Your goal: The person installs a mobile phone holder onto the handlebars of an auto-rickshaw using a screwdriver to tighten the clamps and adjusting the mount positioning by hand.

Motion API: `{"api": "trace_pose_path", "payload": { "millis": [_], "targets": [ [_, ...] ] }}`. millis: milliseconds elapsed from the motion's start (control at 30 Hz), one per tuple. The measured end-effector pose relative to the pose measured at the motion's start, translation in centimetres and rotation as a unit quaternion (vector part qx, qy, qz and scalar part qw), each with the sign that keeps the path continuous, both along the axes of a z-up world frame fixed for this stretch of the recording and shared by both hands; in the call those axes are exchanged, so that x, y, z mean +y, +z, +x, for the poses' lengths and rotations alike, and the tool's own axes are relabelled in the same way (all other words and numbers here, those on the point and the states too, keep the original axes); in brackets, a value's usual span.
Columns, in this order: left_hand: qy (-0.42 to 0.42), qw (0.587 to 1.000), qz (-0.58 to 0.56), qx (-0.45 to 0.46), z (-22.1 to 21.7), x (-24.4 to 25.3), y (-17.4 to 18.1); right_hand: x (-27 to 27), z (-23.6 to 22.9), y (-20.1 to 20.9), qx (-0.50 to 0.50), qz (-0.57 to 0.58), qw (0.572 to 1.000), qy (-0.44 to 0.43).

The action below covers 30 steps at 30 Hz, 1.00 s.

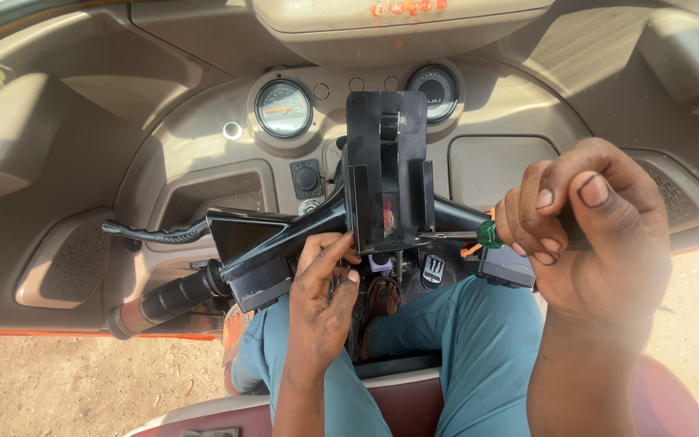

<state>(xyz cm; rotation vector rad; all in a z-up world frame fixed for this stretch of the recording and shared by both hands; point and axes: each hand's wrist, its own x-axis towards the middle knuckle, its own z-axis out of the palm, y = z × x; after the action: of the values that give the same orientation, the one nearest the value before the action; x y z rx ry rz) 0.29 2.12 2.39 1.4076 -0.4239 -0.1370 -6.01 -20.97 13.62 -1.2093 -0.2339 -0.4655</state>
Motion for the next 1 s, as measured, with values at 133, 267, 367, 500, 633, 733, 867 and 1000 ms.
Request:
{"api": "trace_pose_path", "payload": {
  "millis": [133,267,367,500,633,733,867,1000],
  "targets": [
    [0.085,0.995,0.055,0.002,-0.6,-0.1,1.4,0.9,0.2,0.1,0.0,-0.01,1.0,-0.019],
    [0.199,0.971,0.1,-0.088,-1.5,-0.4,4.8,1.6,1.3,1.1,-0.013,-0.058,0.998,0.037],
    [0.101,0.965,0.113,-0.216,-1.9,-0.1,8.8,2.1,2.3,2.8,0.002,-0.114,0.987,0.116],
    [-0.037,0.951,0.052,-0.303,-0.6,-1.8,12.4,3.5,3.1,4.4,-0.072,-0.317,0.944,0.057],
    [-0.155,0.961,0.008,-0.23,0.4,-2.9,12.8,3.6,3.1,4.9,-0.088,-0.534,0.817,-0.201],
    [-0.119,0.952,0.009,-0.282,0.3,-3.4,11.9,4.0,2.7,4.7,-0.047,-0.615,0.734,-0.286],
    [0.002,0.951,0.069,-0.302,0.7,-4.3,10.8,4.7,1.7,5.0,-0.062,-0.628,0.695,-0.344],
    [0.032,0.954,0.029,-0.295,1.2,-5.0,10.6,4.9,0.2,6.1,-0.064,-0.645,0.705,-0.288]
  ]
}}
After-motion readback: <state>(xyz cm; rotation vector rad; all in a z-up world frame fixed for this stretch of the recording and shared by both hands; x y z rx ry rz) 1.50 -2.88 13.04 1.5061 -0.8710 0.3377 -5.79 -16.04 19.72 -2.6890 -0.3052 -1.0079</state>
